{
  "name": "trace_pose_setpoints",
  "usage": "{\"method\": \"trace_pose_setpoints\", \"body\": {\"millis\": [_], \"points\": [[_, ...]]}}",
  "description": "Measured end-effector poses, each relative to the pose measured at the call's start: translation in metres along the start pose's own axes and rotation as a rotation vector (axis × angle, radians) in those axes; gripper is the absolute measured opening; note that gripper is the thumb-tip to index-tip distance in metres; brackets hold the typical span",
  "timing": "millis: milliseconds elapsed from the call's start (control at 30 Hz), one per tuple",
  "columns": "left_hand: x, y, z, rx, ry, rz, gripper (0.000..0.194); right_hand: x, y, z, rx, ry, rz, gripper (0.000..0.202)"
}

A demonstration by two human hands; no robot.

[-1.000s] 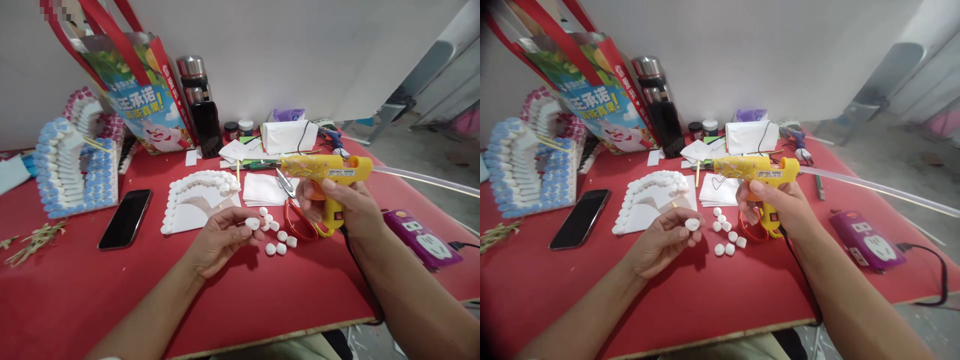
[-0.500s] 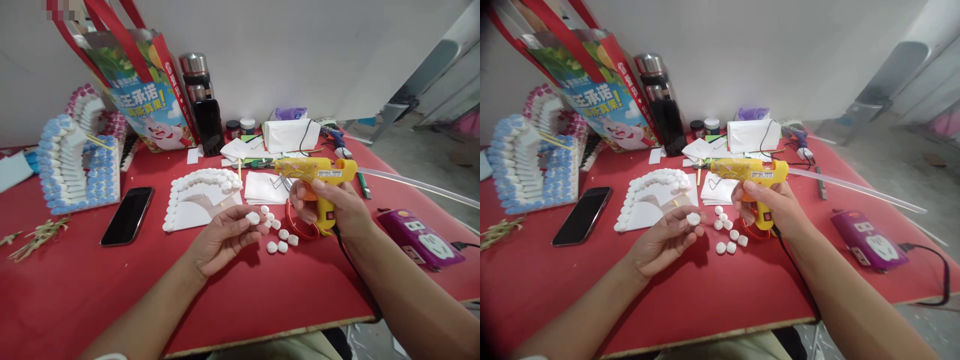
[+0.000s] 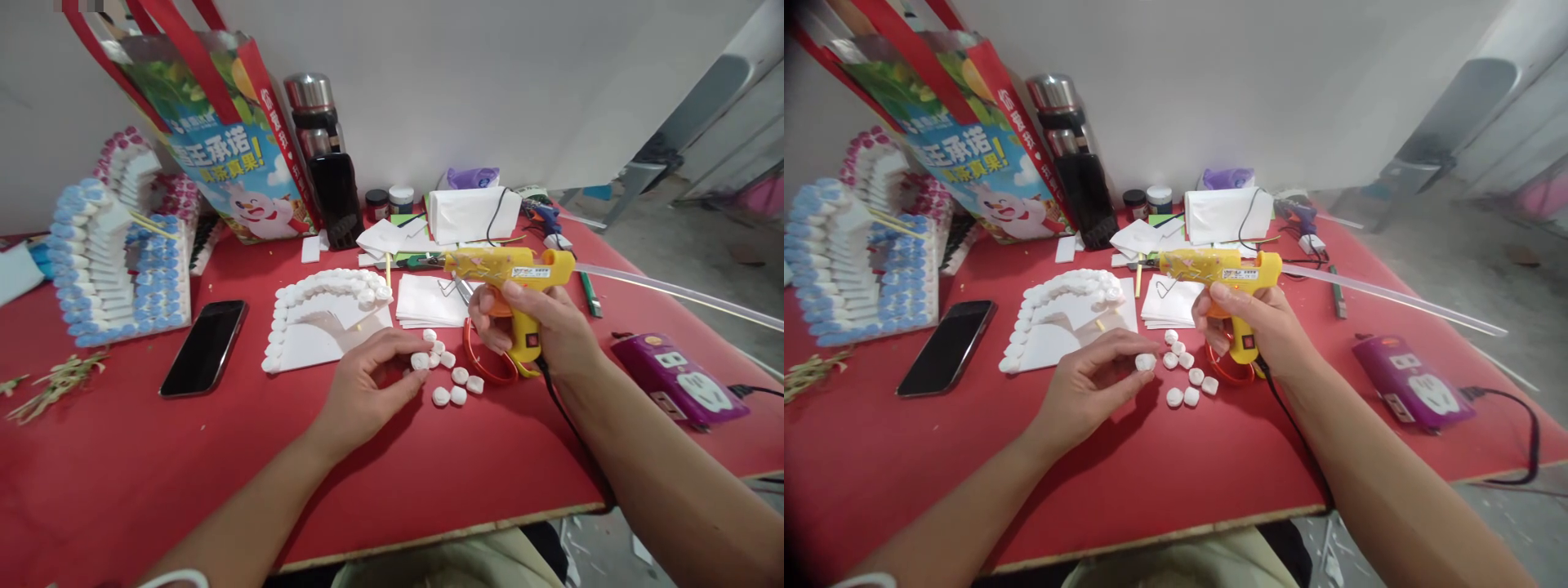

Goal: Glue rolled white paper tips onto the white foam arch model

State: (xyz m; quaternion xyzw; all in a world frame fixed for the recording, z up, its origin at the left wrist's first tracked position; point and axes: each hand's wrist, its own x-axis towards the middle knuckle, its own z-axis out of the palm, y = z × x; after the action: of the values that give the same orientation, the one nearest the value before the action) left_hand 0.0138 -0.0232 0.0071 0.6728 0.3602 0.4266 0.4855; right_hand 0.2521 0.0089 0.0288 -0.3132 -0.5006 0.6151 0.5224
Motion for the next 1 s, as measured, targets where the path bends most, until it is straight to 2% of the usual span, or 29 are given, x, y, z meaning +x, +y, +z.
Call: {"method": "trace_pose_setpoints", "body": {"millis": [200,533,733,833,1000], "points": [[0.0003,-0.0014,-0.0016,0.107,0.014,0.054,0.031,-0.001,0.0,0.0001,0.002,0.0,0.005,0.026],[0.0002,-0.0001,-0.0013,0.16,0.031,0.14,0.03,0.0011,0.0011,-0.0023,-0.031,-0.039,0.008,0.026],[0.0013,0.0019,-0.0011,0.14,0.029,0.144,0.031,0.0003,0.0007,-0.002,-0.041,-0.015,0.005,0.025],[0.0017,0.0025,-0.001,0.029,0.01,0.065,0.031,0.0003,0.002,-0.0018,-0.039,-0.013,-0.002,0.024],[-0.0008,-0.0001,0.0016,-0.455,-0.072,-0.27,0.034,0.0019,0.0047,0.0001,-0.02,-0.006,-0.013,0.025]]}}
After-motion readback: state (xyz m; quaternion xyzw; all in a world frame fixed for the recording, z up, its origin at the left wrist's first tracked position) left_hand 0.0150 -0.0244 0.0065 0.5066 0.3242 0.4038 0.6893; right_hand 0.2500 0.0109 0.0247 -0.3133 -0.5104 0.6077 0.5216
